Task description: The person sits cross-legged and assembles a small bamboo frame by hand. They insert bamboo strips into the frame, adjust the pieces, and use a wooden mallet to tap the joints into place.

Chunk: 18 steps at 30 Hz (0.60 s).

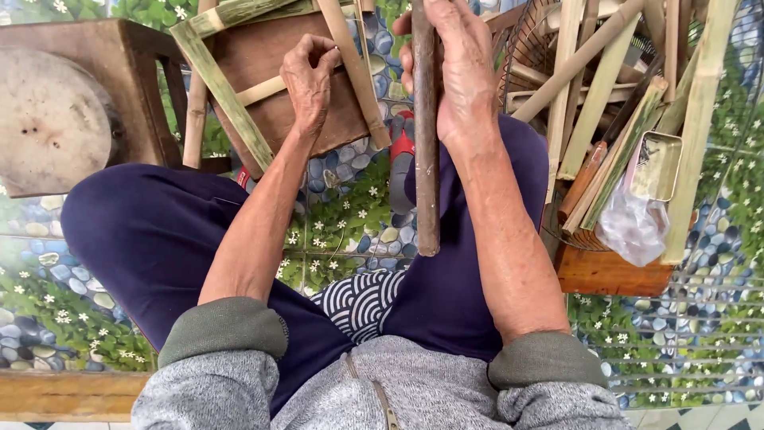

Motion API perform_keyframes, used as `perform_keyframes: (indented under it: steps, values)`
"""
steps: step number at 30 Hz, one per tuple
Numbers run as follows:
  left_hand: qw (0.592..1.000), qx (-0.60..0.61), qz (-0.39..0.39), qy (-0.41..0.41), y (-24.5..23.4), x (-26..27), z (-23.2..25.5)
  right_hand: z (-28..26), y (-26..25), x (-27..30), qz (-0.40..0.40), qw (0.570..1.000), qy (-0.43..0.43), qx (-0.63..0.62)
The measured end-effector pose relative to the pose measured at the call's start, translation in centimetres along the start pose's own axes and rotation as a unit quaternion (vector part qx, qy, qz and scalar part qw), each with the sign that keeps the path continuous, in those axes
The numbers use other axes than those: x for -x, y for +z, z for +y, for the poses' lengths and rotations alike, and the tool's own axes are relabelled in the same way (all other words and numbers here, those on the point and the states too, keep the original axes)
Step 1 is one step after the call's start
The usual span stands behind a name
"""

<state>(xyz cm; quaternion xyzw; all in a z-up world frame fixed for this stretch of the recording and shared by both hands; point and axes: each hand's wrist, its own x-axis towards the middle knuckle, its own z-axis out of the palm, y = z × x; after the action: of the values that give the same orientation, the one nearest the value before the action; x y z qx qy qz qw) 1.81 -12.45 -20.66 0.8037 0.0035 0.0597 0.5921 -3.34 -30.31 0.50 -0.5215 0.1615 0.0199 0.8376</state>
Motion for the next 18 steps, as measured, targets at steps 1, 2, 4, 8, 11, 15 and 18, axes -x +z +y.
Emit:
perform_keyframes:
  steps: [1, 2, 4, 8, 11, 15, 18]
  values:
    - [1.000, -0.003, -0.003, -0.002, 0.2, -0.2, -0.1, 0.1, -0.2, -0.2, 0.003, 1.000, 0.003, -0.003]
    - [1.000, -0.008, -0.007, 0.028, 0.4, -0.4, -0.2, 0.1, -0.3, -0.4, 0.000, 1.000, -0.001, -0.009]
    - [0.998, -0.015, -0.013, 0.057, 0.6, -0.6, -0.9, 0.2, -0.4, -0.4, 0.000, 1.000, -0.004, -0.018]
    - [0.998, -0.044, -0.005, 0.049, 1.2, -0.7, -2.3, 0.0, -0.6, -0.1, -0.013, 0.999, 0.007, -0.031]
    - [0.998, -0.038, 0.001, 0.046, 1.0, -0.8, -2.6, 0.4, -0.6, -0.4, -0.007, 0.999, 0.011, -0.037]
    - [0.998, -0.044, 0.006, 0.036, 1.1, -0.9, -2.1, 0.7, -0.6, -0.4, -0.021, 0.999, 0.014, -0.045]
    - [0.998, -0.027, 0.012, 0.049, 1.1, -0.7, -1.9, 0.6, -0.1, -0.4, -0.002, 0.999, 0.025, -0.044]
